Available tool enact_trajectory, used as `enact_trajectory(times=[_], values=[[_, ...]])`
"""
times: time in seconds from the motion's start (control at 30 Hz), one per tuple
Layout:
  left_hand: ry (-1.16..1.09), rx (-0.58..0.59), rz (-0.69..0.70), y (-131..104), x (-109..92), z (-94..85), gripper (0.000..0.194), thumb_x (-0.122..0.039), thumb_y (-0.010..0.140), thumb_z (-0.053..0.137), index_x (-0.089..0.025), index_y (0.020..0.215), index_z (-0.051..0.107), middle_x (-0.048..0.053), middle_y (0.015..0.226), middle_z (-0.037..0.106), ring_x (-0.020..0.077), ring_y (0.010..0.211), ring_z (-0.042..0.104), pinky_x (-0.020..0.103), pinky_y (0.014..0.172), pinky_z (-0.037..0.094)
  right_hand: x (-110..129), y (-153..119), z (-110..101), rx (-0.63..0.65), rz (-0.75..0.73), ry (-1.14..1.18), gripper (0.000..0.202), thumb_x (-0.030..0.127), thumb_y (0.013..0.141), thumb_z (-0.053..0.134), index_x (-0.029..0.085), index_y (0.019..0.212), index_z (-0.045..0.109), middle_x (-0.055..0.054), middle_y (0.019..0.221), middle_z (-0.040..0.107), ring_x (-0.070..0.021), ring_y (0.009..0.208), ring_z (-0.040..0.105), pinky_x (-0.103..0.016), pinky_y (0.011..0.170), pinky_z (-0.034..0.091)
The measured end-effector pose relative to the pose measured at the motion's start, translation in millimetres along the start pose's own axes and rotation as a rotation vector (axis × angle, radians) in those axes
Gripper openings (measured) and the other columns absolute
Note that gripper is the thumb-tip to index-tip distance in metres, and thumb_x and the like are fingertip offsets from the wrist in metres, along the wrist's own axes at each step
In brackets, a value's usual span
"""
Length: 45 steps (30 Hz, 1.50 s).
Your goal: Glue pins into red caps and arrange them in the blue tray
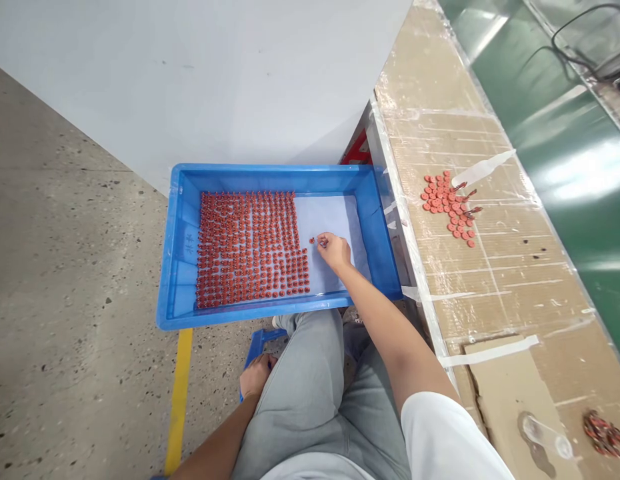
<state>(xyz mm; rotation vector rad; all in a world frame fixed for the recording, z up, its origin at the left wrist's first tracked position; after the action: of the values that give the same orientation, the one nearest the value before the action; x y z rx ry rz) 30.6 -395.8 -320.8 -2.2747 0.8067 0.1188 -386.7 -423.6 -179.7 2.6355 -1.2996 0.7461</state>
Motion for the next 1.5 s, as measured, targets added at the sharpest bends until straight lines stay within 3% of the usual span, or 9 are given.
enact_trajectory(times=[0.23,0.4,0.63,0.8,1.0,1.17,1.5], values=[[0.001,0.007,0.001,-1,-2,-1.1,0.025,-0.026,0.089,0.044,-0.018,0.083,0.066,0.009,0.092,0.07,0.019,0.087,0.062,0.03,0.071,0.039,6,14,8,0.015,0.046,-0.063,0.029,0.037,0.077,0.064,0.027,0.103,0.064,0.001,0.098,0.073,-0.0183,0.086,0.067,-0.03,0.077,0.051],[-0.004,0.001,-0.001,-1,-2,-2.9,0.027,-0.025,0.09,0.041,-0.018,0.083,0.066,0.01,0.092,0.07,0.0199,0.088,0.062,0.03,0.071,0.04,15,22,19,0.069,0.004,-0.106,0.027,0.03,0.08,0.059,0.028,0.106,0.064,0.002,0.099,0.073,-0.0198,0.091,0.067,-0.031,0.08,0.051],[-0.002,0.002,-0.002,0,-1,-1.6,0.027,-0.026,0.089,0.042,-0.019,0.082,0.066,0.009,0.091,0.07,0.0199,0.085,0.063,0.03,0.069,0.04,26,27,23,0.177,-0.138,-0.159,0.038,0.019,0.078,0.058,0.029,0.115,0.062,0.004,0.1,0.073,-0.0199,0.092,0.068,-0.029,0.084,0.05],[-0.001,-0.008,-0.007,-1,0,-2.4,0.027,-0.026,0.089,0.042,-0.019,0.082,0.066,0.01,0.089,0.07,0.0201,0.084,0.063,0.03,0.069,0.04,30,28,22,0.187,-0.177,-0.19,0.048,0.015,0.076,0.057,0.03,0.121,0.056,0.003,0.108,0.071,-0.0212,0.101,0.065,-0.032,0.089,0.049],[-0.003,-0.01,0.0,-1,-1,-2.4,0.027,-0.027,0.089,0.042,-0.019,0.081,0.066,0.01,0.089,0.07,0.0202,0.085,0.063,0.03,0.068,0.04,31,27,20,0.16,-0.147,-0.187,0.043,0.024,0.075,0.063,0.021,0.118,0.058,-0.002,0.102,0.072,-0.0203,0.097,0.066,-0.031,0.091,0.048],[0.0,-0.006,0.002,-1,-1,-2.1,0.027,-0.027,0.089,0.042,-0.019,0.08,0.066,0.01,0.089,0.07,0.0204,0.085,0.063,0.03,0.068,0.039,30,28,19,0.148,-0.12,-0.181,0.039,0.03,0.076,0.064,0.024,0.114,0.06,0.001,0.097,0.073,-0.0202,0.094,0.067,-0.03,0.086,0.05],[-0.007,0.0,0.007,-2,-2,-4.4,0.024,-0.025,0.089,0.044,-0.019,0.081,0.066,0.009,0.09,0.07,0.0189,0.087,0.063,0.028,0.07,0.04,29,35,28,0.206,-0.179,-0.143,0.041,0.022,0.075,0.062,0.027,0.115,0.06,0.003,0.097,0.074,-0.0191,0.087,0.069,-0.028,0.08,0.051]])
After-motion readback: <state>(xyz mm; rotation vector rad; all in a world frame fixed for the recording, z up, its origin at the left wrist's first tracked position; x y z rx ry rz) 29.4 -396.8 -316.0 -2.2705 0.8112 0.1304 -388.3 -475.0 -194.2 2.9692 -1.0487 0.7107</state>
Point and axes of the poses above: each hand's wrist, its own y-axis towards the middle knuckle, its own z-axis out of the palm, x = y × z, the point moved 7 cm from there along y, towards the middle knuckle
